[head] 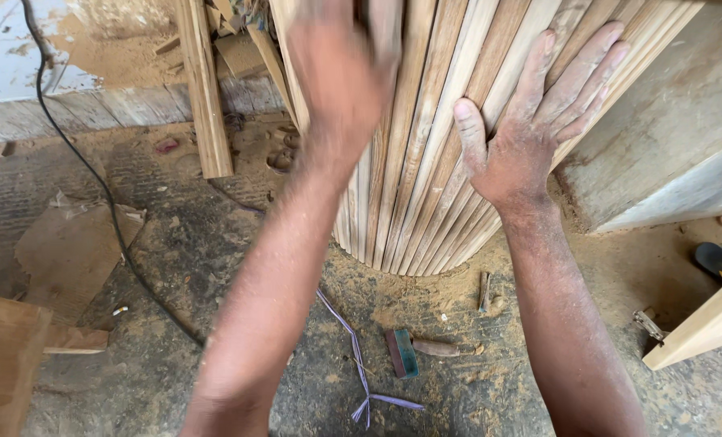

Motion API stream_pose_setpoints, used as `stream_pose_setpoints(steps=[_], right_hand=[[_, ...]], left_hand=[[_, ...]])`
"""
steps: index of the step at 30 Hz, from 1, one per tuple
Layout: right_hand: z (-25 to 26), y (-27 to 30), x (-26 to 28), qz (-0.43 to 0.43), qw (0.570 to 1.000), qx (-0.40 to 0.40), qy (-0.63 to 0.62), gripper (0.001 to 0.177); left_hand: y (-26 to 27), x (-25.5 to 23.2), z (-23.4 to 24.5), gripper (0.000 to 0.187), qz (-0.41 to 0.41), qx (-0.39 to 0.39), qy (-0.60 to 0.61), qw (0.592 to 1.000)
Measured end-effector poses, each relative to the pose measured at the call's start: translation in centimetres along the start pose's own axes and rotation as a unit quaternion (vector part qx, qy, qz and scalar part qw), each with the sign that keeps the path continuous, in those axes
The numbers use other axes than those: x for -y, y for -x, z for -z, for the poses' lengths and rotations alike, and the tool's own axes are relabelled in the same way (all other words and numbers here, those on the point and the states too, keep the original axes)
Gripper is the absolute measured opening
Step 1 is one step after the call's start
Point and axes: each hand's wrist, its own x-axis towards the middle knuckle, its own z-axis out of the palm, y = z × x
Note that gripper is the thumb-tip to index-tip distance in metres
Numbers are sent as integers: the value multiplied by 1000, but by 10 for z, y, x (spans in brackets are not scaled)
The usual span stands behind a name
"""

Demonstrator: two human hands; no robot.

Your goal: The person sands the surface of a large, cylindrical wooden structure made of vertical slats using a sanding block. They hold the structure with one hand while moving the sanding block up and down the surface with the other.

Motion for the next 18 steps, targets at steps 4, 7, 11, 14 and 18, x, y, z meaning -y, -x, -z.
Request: stream_pose_setpoints(steps=[4,7,11,14,18], right_hand=[[0,1,2,4,1000,-12,-3,79],[0,1,2,21,999,-30,-4,78],[-5,-1,-2,47,997,-59,-9,76],[-6,3,-1,34,998,-45,-19,77],[-4,2,0,19,999,-30,-28,76]], left_hand=[[99,36,-57,19,-120,-235,266,927],[154,63,-95,25,-86,-171,256,948],[117,43,-55,11,-66,-181,343,919],[56,24,-3,8,-73,-172,385,904],[-18,7,31,26,-139,-220,357,897]])
